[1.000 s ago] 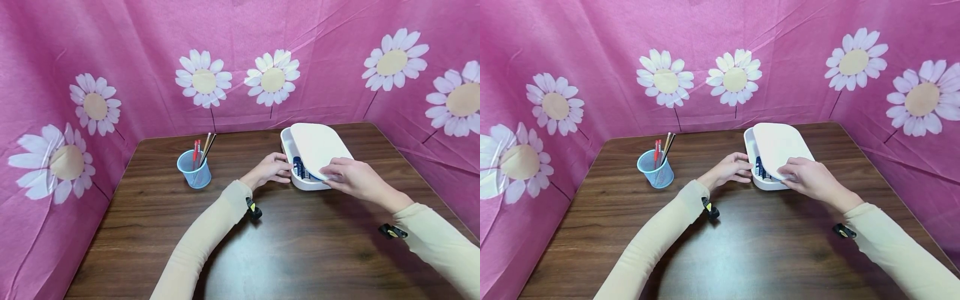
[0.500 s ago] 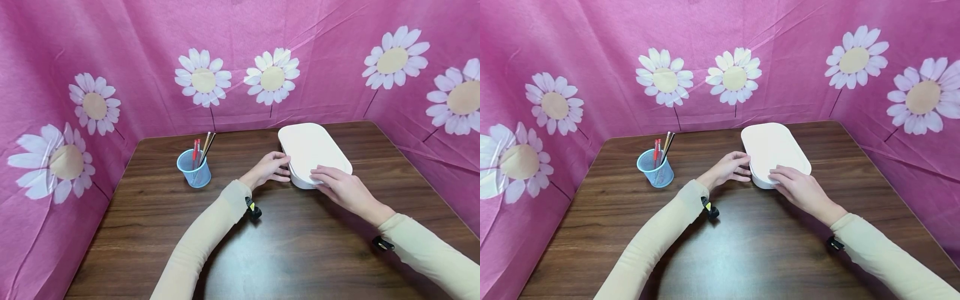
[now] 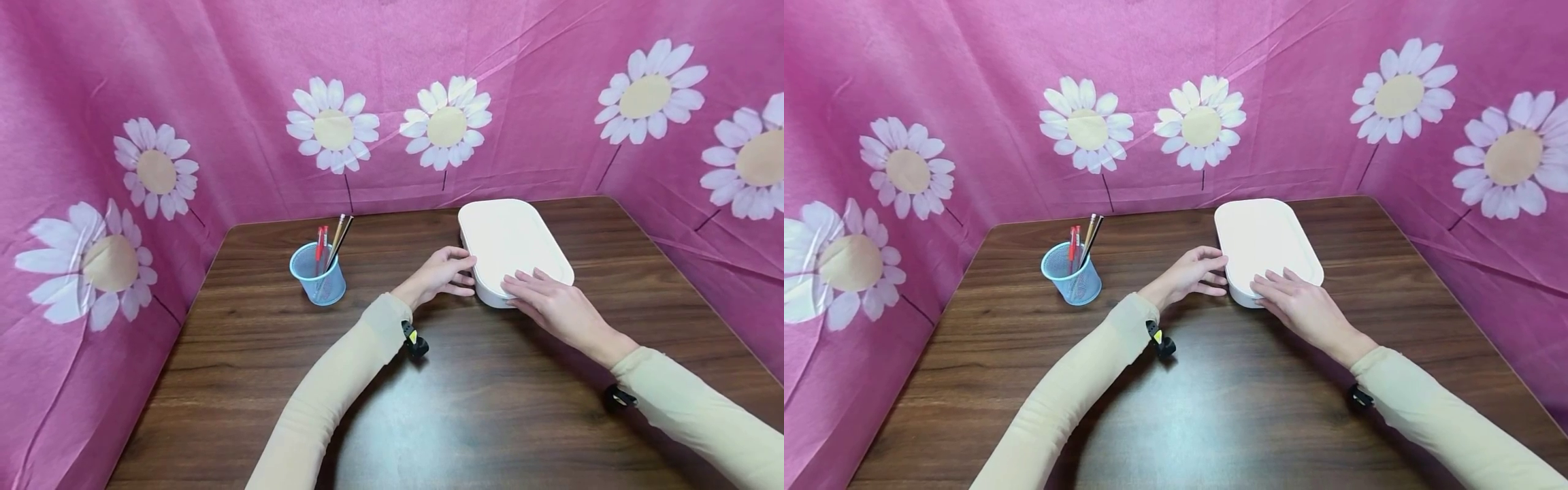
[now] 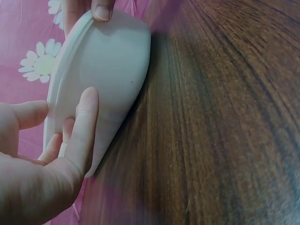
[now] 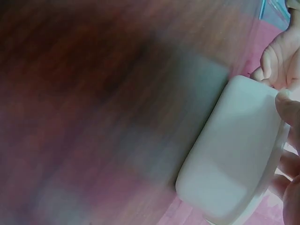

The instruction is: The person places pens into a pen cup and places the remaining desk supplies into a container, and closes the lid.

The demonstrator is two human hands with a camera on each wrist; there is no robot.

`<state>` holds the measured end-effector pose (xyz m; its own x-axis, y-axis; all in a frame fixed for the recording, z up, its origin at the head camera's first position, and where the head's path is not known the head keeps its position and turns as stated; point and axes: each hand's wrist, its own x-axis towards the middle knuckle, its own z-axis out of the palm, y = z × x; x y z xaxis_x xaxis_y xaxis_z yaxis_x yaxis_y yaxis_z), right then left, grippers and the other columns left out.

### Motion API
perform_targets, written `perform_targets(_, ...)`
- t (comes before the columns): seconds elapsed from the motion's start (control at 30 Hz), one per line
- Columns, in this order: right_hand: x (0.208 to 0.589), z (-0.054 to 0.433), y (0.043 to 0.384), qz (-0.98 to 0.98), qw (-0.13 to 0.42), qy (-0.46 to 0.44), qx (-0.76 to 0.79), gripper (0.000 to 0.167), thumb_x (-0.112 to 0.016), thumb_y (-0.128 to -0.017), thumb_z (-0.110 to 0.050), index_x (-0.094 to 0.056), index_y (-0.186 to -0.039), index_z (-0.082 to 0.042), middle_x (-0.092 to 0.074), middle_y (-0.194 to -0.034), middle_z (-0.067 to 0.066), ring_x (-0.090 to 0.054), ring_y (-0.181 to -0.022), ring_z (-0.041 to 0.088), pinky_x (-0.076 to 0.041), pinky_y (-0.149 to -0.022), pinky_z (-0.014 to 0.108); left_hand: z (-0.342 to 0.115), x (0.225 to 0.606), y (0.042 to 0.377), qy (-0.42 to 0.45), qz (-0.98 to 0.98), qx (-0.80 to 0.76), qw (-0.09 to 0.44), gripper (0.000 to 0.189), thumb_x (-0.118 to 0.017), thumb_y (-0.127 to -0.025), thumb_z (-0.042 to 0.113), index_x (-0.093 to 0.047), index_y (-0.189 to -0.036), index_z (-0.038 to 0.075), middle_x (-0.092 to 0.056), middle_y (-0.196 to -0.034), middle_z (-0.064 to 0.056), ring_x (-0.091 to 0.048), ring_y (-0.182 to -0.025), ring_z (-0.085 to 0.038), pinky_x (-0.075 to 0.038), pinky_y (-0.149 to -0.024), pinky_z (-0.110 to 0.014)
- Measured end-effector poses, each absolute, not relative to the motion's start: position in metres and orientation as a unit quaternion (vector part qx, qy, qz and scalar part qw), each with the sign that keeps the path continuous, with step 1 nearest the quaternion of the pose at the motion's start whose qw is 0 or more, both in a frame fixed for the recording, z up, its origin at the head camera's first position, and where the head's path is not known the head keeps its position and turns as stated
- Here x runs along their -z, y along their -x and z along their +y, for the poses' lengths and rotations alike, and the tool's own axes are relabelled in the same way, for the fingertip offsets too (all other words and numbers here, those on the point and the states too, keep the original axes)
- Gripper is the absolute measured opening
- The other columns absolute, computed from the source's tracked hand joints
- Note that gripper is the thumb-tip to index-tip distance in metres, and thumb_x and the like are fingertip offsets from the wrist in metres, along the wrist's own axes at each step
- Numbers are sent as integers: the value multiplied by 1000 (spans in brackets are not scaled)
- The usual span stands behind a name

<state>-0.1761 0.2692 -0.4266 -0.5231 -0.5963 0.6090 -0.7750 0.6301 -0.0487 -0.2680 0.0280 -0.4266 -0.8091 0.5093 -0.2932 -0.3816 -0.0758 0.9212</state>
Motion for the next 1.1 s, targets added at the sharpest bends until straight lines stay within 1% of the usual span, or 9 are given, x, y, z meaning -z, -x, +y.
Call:
perform_targets(0.07,427,268,177,-855,286,-403,-159,48,-45,-109,-42,-72,-124,-4,-72,-119,11,-70,-106,35,-53,-91,60,28,427,269,-52,607,-732,305,33,-65,-101,18,-50,-128,5,-60,-104,-8,-65,-84,-23,-60,-83,-45)
perform_targets(0.1,428,268,177,-855,287,-403,-157,49,-44,-109,-42,-72,-125,-5,-72,-119,11,-70,-106,35,-53,-91,60,28,427,269,-52,607,-732,304,33,-65,-101,18,-50,-128,5,-60,-104,-8,-65,-83,-23,-60,-83,-45)
perform_targets(0.27,430,269,178,-851,298,-409,-142,48,-43,-109,-41,-71,-127,-6,-72,-120,10,-70,-106,36,-54,-89,58,29,428,270,-46,606,-735,301,33,-67,-100,18,-51,-127,4,-61,-102,-8,-66,-82,-23,-61,-79,-42)
perform_targets(0.4,429,269,179,-846,300,-424,-118,47,-39,-111,-37,-70,-127,-4,-72,-121,11,-70,-106,36,-55,-88,57,30,428,272,-44,606,-735,301,32,-66,-100,17,-52,-125,4,-61,-100,-8,-65,-81,-23,-62,-76,-41)
perform_targets(0.6,429,271,181,-845,296,-436,-85,52,-32,-113,-35,-70,-126,-2,-71,-121,13,-69,-107,35,-55,-89,56,31,427,272,-47,605,-735,301,28,-64,-101,14,-52,-124,4,-59,-99,-8,-64,-79,-22,-62,-76,-41)
perform_targets(0.87,431,272,182,-850,291,-434,-73,53,-30,-113,-34,-69,-127,-1,-71,-122,13,-69,-107,35,-55,-89,55,30,429,272,-41,602,-738,303,27,-64,-101,16,-52,-123,6,-59,-98,-9,-64,-77,-23,-62,-76,-44)
perform_targets(0.97,431,272,182,-849,287,-438,-71,54,-27,-114,-33,-68,-127,-1,-71,-123,13,-69,-107,35,-55,-89,55,29,430,272,-43,604,-736,303,27,-64,-101,17,-52,-122,7,-58,-98,-9,-64,-76,-22,-62,-76,-44)
perform_targets(1.1,430,272,183,-847,284,-444,-73,54,-27,-114,-32,-68,-127,0,-71,-122,13,-69,-107,35,-55,-89,54,28,430,272,-49,612,-730,301,25,-64,-101,17,-51,-121,8,-58,-99,-8,-64,-77,-22,-62,-76,-43)
